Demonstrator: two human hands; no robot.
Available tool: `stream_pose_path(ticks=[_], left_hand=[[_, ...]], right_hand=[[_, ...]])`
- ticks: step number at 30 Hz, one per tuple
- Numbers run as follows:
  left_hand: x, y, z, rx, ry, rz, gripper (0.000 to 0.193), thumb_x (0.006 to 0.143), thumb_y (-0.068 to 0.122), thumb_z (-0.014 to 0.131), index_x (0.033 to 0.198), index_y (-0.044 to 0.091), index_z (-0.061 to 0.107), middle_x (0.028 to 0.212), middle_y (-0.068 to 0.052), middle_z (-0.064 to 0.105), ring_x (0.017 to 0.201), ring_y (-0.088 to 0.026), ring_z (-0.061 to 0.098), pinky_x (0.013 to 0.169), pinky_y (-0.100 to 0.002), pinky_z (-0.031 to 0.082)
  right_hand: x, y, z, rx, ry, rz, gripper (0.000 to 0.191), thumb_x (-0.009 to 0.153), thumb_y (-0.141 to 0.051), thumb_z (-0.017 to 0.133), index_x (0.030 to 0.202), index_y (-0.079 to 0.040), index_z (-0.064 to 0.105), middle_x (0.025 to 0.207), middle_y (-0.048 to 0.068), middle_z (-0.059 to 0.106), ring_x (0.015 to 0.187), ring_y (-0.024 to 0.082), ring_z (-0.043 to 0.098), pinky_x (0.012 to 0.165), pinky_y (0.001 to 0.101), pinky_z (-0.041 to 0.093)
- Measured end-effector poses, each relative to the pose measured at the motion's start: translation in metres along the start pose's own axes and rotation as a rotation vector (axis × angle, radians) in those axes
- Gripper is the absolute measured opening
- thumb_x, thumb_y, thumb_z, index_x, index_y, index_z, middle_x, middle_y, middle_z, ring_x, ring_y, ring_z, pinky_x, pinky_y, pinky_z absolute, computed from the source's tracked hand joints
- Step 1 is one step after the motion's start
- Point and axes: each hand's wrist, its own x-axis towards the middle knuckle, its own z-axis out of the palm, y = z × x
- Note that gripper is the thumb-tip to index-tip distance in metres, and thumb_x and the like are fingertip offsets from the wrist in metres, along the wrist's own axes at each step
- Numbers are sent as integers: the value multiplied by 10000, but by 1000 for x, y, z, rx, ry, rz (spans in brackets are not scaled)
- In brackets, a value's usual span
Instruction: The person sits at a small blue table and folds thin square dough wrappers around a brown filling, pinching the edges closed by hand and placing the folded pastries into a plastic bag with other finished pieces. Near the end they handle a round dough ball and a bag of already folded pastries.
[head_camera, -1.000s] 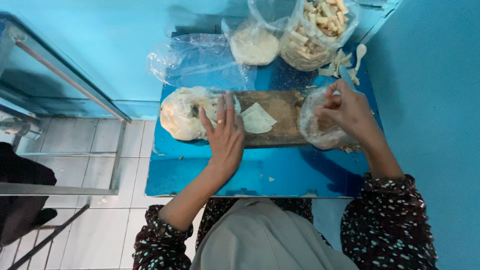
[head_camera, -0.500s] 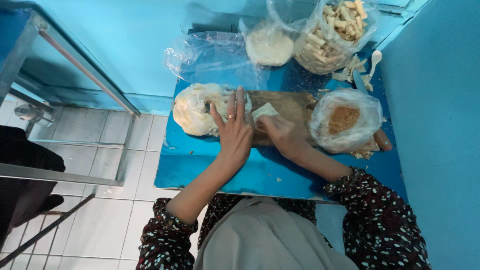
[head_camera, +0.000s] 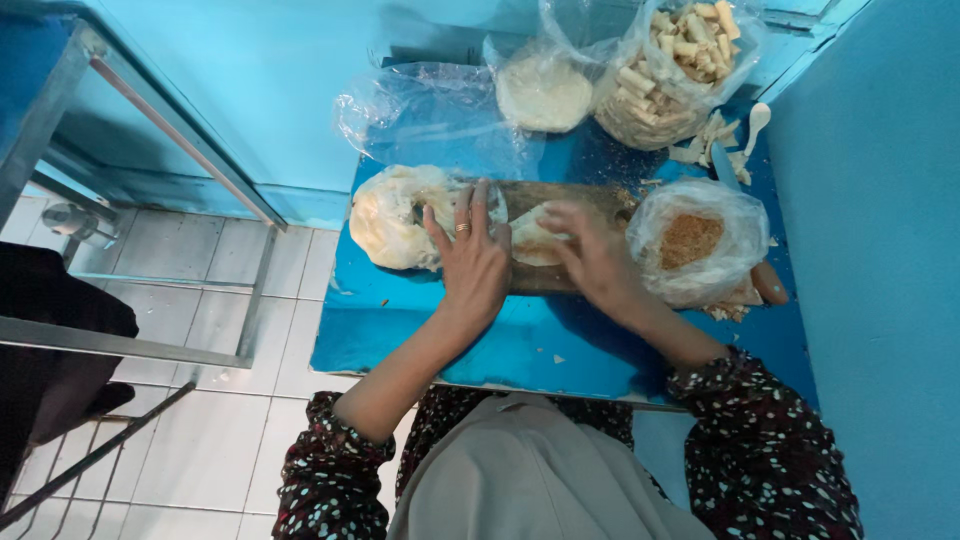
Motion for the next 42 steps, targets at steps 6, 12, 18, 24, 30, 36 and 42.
stream_pose_path(ticks=[6, 12, 18, 24, 30, 36, 42], left_hand=[[-1, -2, -1, -13, 17, 30, 172, 866, 106, 613, 966, -10, 693, 1557, -264, 411, 1474, -404, 348, 1140, -790, 122], [0, -1, -1, -152, -7, 13, 121, 883, 124, 630, 902, 12, 672, 1543, -247, 416, 1467, -408, 336, 1129, -801, 124], [2, -3, -1, -332, -119, -34, 120, 811, 86, 683, 929, 68, 679, 1530, -234, 388, 1457, -431, 297, 1077, -824, 117], [3, -7, -5, -344, -145, -7, 183, 797, 27, 668, 952, 113, 710, 1551, -234, 362, 1472, -431, 279, 1093, -821, 102], [4, -3, -4, -307, -84, 33, 88, 841, 98, 662, 919, 108, 701, 1569, -197, 369, 1483, -398, 310, 1132, -795, 110], [3, 1, -2, -267, -13, 46, 132, 886, 75, 635, 1015, 91, 655, 1578, -181, 372, 1493, -377, 325, 1157, -778, 126], [5, 1, -2, -240, -6, 15, 247, 888, 41, 614, 1129, 87, 587, 1583, -196, 363, 1494, -378, 332, 1151, -779, 135]], right_hand=[[2, -5, -31, -239, -160, 239, 431, 908, -149, 745, 1296, -123, 558, 951, 81, 785, 881, 301, 763, 693, 432, 565], [-1, -9, -25, -205, -210, 248, 433, 861, -134, 765, 1234, -100, 546, 912, 65, 766, 846, 286, 747, 703, 428, 555], [2, -1, -18, -8, -193, 439, 437, 851, -118, 751, 1235, -107, 542, 870, 32, 734, 801, 183, 749, 708, 353, 570], [-1, 14, -13, 143, -172, 426, 426, 877, -85, 733, 1250, -76, 527, 922, 48, 698, 852, 152, 719, 749, 319, 567], [-1, 13, -9, 206, -112, 415, 473, 864, -52, 756, 1277, -57, 525, 986, 69, 670, 891, 165, 717, 765, 318, 581], [-3, -2, -9, 148, -62, 379, 515, 849, -19, 746, 1308, -66, 518, 1067, 95, 658, 907, 183, 743, 723, 314, 605], [-6, -8, -7, 122, -40, 329, 456, 905, -2, 707, 1320, -81, 533, 1104, 109, 680, 946, 195, 753, 746, 314, 619]])
